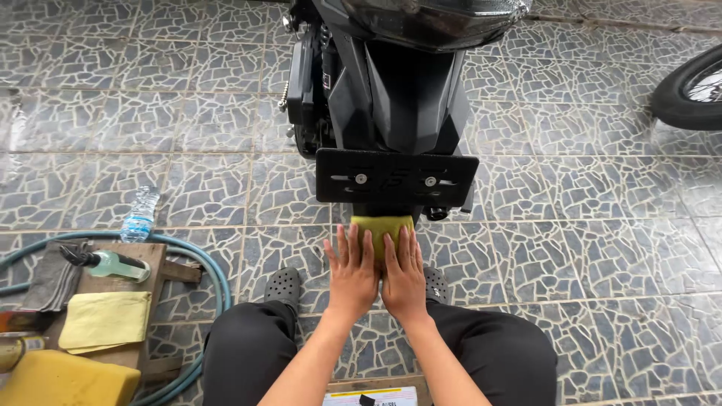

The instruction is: The person sits on the floor and wipes the rear section of a black motorcycle using a yellow cloth. They clean the license plate holder, the rear fender, and the tail light area, folding the cloth to use a clean side.

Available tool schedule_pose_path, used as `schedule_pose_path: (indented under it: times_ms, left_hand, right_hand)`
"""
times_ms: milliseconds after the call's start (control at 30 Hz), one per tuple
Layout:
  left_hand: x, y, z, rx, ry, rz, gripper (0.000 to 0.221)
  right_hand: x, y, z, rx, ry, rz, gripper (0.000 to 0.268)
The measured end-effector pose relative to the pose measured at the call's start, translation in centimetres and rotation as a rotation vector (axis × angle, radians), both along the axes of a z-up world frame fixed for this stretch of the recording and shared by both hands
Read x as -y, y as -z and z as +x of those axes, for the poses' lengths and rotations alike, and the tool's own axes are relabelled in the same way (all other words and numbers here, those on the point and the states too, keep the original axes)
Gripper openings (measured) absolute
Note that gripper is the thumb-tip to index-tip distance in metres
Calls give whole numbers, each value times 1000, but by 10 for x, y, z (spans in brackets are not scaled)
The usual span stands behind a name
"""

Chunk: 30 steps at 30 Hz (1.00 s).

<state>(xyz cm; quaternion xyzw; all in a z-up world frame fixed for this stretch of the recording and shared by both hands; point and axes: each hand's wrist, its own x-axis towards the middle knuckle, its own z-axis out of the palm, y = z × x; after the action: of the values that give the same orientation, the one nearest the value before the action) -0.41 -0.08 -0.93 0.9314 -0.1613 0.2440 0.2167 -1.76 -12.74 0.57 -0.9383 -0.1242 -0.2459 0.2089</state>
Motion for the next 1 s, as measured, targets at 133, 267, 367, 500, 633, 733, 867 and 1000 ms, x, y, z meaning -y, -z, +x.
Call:
schedule_pose_path:
  times_ms: [133, 267, 367, 500, 633, 733, 867, 1000]
  left_hand:
    - [-2, 42, -26, 26, 13, 110, 60]
    - [-3, 54, -39, 9, 37, 131, 62]
    - [-2, 49, -34, 35, 21, 125, 63]
    - [5, 12, -2, 257, -98, 116, 58]
    - [10, -11, 12, 283, -107, 122, 57]
    - [13, 4, 9, 273, -109, 116, 57]
    - [9, 40, -16, 217, -91, 138, 58]
    - [6, 50, -17, 182, -78, 150, 59]
  right_hand:
    - [6, 69, -29, 65, -45, 108, 72]
    - [10, 97, -37, 8, -61, 146, 75]
    - [10, 95, -29, -5, -63, 181, 75]
    - [13, 55, 3, 129, -40, 86, 70]
    - [12, 11, 11, 139, -24, 87, 72]
    - [11, 30, 7, 143, -20, 88, 73]
    - [6, 82, -15, 97, -21, 146, 77]
    - [1, 94, -17, 21, -11, 187, 78]
